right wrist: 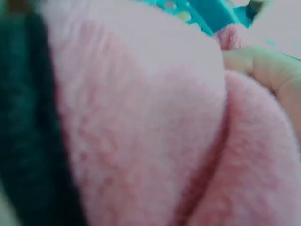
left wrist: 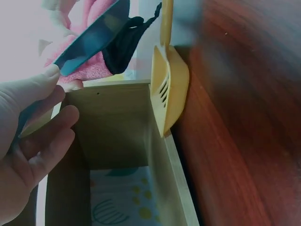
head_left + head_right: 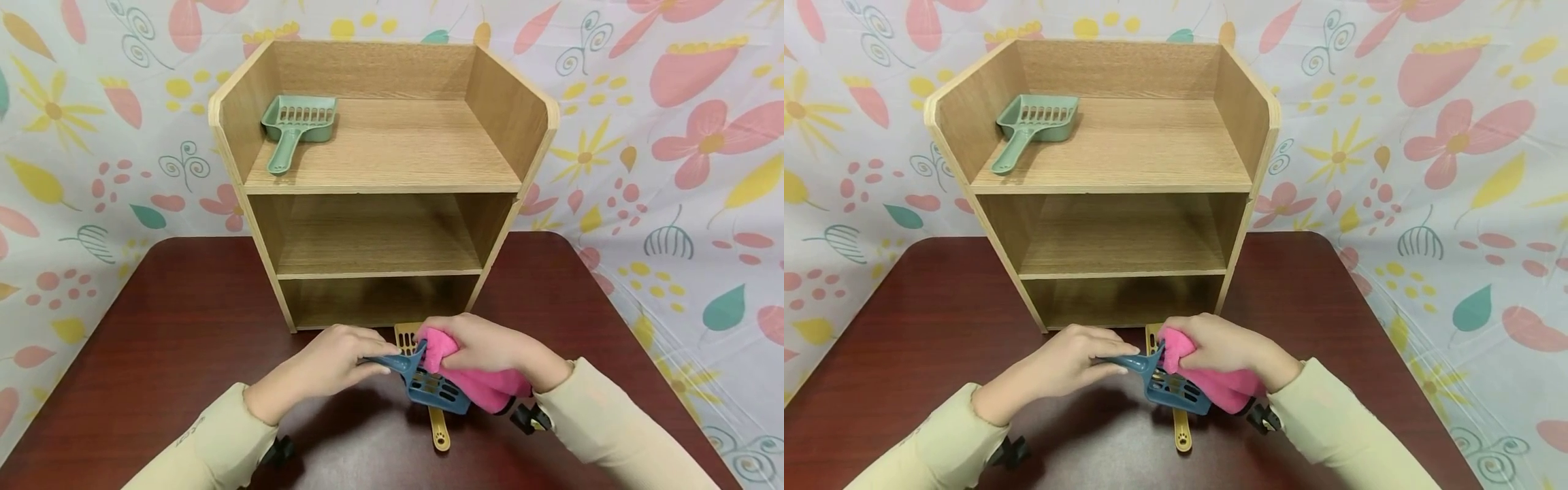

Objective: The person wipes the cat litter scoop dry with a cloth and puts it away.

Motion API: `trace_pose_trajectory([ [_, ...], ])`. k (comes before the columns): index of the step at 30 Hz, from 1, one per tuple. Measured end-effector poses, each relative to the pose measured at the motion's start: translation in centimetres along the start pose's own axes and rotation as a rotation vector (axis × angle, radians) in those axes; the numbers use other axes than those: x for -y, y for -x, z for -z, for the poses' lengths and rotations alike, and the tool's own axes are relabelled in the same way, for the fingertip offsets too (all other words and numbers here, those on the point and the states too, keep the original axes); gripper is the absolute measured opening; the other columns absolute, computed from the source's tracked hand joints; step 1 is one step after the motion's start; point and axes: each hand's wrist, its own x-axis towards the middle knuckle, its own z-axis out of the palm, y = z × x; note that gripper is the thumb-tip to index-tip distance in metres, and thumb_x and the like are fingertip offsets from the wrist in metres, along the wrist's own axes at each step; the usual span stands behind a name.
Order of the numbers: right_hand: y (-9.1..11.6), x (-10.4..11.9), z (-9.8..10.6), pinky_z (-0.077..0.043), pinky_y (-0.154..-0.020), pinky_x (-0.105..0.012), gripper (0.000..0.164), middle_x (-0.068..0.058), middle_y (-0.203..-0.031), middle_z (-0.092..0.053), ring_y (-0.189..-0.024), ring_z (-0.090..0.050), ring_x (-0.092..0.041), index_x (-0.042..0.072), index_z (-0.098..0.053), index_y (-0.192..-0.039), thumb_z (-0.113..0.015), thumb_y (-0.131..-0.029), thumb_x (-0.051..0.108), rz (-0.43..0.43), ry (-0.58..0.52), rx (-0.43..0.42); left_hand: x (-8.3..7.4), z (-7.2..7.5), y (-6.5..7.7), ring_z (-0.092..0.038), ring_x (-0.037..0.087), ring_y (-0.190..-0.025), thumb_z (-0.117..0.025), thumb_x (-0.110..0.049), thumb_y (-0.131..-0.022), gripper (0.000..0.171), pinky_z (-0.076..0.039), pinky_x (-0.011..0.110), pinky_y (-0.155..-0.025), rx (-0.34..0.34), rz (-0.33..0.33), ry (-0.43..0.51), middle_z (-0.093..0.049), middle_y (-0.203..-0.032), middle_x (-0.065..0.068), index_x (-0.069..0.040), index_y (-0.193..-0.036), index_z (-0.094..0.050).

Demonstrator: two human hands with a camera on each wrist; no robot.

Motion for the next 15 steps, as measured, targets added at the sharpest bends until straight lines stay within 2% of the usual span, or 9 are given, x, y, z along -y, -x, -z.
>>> trace_pose_trajectory([
  [3, 0.1, 0.1, -0.2, -0.045, -0.060, -0.021, 0.041, 0.010, -0.079, -0.056, -0.067, -0.050, -0.004, 0.018, -0.056, -0.121, -0.065, -0.082, 0.008, -0.005, 0.045, -0.056, 0.2, 0.1, -0.1, -0.067, 0.005, -0.089, -0.073, -0.023, -0.083, 0.027, -0.053, 0.021, -0.077, -0.013, -0.003, -0.036, -0.072, -0.099, -0.004, -0.016, -0.108, -0.072],
  [8, 0.8, -0.7, -0.5, -0.047, -0.062, -0.022, 0.050, 0.006, -0.088, -0.063, -0.071, -0.053, -0.006, 0.019, -0.054, -0.126, -0.067, -0.080, 0.006, -0.002, 0.013, -0.217, 0.8, 0.2, 0.4, -0.067, 0.006, -0.085, -0.074, -0.022, -0.081, 0.026, -0.053, 0.022, -0.074, -0.108, -0.021, -0.085, -0.072, -0.096, -0.004, -0.014, -0.106, -0.073],
  [12, 1.4, -1.6, -1.0, -0.049, -0.071, -0.022, 0.056, 0.005, -0.103, -0.066, -0.082, -0.057, -0.007, 0.019, -0.055, -0.128, -0.063, -0.077, -0.002, -0.005, -0.096, -0.317, 1.3, -0.1, 1.0, -0.066, 0.006, -0.081, -0.076, -0.020, -0.079, 0.028, -0.053, 0.021, -0.070, -0.183, -0.039, -0.088, -0.072, -0.093, -0.002, -0.012, -0.105, -0.073],
  [15, 1.6, -2.2, -1.4, -0.050, -0.079, -0.022, 0.056, 0.004, -0.117, -0.065, -0.095, -0.061, -0.010, 0.020, -0.055, -0.128, -0.058, -0.078, -0.007, 0.005, -0.276, -0.354, 1.5, -0.4, 1.3, -0.067, 0.007, -0.082, -0.077, -0.017, -0.077, 0.029, -0.053, 0.020, -0.070, -0.240, -0.040, -0.064, -0.072, -0.093, -0.002, -0.011, -0.105, -0.073],
])
